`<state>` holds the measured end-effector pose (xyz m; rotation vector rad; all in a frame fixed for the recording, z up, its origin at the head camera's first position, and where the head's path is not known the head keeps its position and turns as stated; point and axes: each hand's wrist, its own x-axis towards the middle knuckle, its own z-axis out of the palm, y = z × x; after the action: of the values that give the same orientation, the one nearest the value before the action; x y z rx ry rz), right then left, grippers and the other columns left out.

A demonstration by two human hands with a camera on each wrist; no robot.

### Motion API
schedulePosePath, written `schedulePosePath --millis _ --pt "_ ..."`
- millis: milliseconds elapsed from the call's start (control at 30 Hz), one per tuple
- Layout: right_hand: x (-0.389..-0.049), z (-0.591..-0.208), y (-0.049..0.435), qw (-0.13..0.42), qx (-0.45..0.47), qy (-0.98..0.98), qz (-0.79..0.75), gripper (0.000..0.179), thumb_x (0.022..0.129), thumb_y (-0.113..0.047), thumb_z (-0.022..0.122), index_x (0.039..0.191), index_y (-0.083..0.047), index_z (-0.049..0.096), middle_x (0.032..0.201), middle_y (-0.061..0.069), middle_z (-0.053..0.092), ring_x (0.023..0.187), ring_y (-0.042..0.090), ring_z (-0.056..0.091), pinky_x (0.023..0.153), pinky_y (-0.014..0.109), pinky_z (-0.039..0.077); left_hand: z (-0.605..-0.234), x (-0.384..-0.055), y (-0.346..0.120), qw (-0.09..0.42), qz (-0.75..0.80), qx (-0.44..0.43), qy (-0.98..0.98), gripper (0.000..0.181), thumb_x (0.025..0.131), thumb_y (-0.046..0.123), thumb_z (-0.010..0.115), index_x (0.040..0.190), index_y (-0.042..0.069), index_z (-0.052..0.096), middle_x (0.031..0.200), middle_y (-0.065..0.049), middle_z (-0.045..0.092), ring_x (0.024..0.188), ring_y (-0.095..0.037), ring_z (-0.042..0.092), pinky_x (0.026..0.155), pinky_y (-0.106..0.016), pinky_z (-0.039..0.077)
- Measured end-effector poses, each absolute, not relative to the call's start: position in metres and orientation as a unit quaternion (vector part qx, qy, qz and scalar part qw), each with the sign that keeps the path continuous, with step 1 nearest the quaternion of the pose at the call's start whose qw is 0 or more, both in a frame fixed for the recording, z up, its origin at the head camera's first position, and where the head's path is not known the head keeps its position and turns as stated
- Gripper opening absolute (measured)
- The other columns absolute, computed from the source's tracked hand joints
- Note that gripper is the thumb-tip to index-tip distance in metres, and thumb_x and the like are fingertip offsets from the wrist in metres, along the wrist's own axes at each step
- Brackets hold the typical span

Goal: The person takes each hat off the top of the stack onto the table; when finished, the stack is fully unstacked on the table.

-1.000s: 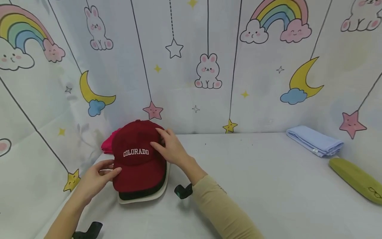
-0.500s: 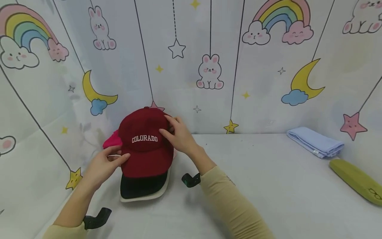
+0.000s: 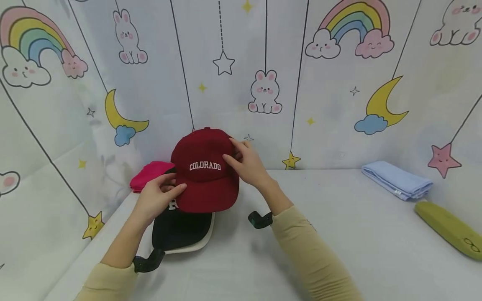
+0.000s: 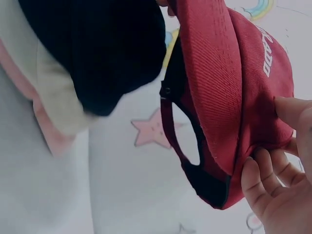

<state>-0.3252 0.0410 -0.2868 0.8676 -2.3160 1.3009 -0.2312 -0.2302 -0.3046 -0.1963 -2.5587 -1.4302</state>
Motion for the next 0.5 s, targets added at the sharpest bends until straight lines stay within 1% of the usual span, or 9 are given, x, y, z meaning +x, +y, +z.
schedulePosePath --millis 233,400,500 --pt "-0.328 -0.288 0.073 0.191 0.285 -0.81 0.475 0.055 0.1 -0.016 0.065 0.149 0.0 0.046 0.119 0.018 0.051 0.099 0.027 0.06 0.082 0.039 0.055 -0.306 -0.246 -0.199 0.116 -0.463 -0.085 -0.875 0.064 0.095 0.031 0.072 0.144 -0.002 0.05 0.124 -0.019 0.062 0.103 -0.031 0.064 0.078 -0.032 0.057" --pt "-0.331 -0.291 0.092 0.204 0.271 -0.81 0.479 0.054 0.1 -0.016 0.065 0.148 0.0 0.048 0.119 0.018 0.051 0.099 0.028 0.06 0.083 0.042 0.055 -0.309 -0.257 -0.177 0.128 -0.457 -0.1 -0.875 0.058 0.095 0.027 0.071 0.142 -0.002 0.053 0.118 -0.018 0.066 0.098 -0.028 0.066 0.076 -0.033 0.057" --pt "-0.332 -0.295 0.101 0.207 0.261 -0.813 0.478 0.053 0.1 -0.016 0.065 0.148 0.0 0.048 0.119 0.017 0.051 0.099 0.028 0.06 0.084 0.041 0.055 -0.312 -0.262 -0.167 0.13 -0.456 -0.1 -0.875 0.056 0.095 0.026 0.072 0.141 -0.001 0.054 0.115 -0.016 0.066 0.096 -0.027 0.067 0.073 -0.032 0.055"
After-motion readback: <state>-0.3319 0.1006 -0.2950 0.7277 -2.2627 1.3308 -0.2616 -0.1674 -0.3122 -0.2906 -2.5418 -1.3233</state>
